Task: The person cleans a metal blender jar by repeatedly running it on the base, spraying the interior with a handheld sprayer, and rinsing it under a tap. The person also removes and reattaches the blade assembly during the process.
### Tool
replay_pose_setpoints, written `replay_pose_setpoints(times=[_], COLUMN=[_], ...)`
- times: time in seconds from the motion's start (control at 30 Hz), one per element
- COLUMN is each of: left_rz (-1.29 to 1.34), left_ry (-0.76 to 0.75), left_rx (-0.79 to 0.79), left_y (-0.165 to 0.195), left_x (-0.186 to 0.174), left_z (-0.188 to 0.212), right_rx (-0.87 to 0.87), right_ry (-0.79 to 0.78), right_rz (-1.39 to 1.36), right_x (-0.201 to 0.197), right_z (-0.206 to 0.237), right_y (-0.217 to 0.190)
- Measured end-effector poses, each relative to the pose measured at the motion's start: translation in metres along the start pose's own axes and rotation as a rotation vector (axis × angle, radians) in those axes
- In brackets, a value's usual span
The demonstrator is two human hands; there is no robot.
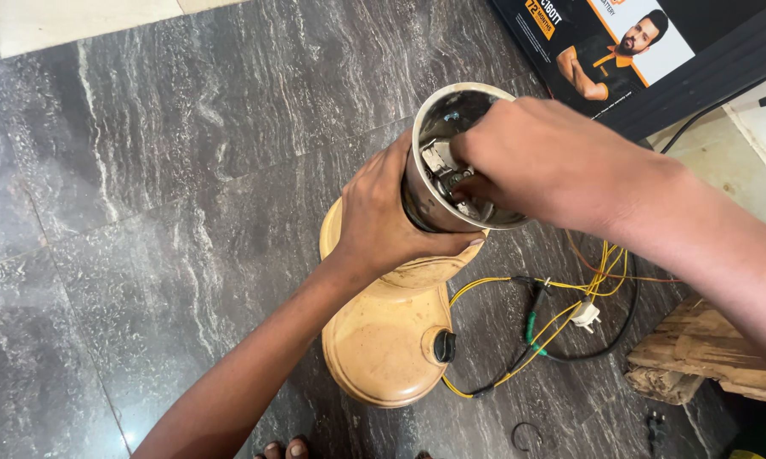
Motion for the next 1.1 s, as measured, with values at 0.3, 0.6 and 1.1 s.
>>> replay_pose_setpoints(times=[0.3, 0.6, 1.1], left_rz=[-0.009, 0.013, 0.008], left_ry=[-0.007, -0.012, -0.028], left_rx=[-0.015, -0.006, -0.020], left_y=[0.004, 0.005, 0.011], left_x=[0.000, 0.000, 0.000], left_z=[0.002, 0.005, 0.016], right_rx=[0.077, 0.058, -0.055], right_ry=[-0.013, 0.093, 0.403], right_rz=[-0.072, -0.146, -0.205], right_x=[0.008, 0.002, -0.015], right_z=[0.000, 0.006, 0.041], right_y=[0.004, 0.000, -0.023])
Point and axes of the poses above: each hand's wrist, its own z-axis away from the middle knuckle, its own x-axis out of the palm, y = z × x, the point moved 5 cm from there along -z, towards the middle knuckle, and after that the axes turned 13 degrees about -y, right-handed, at the moved point
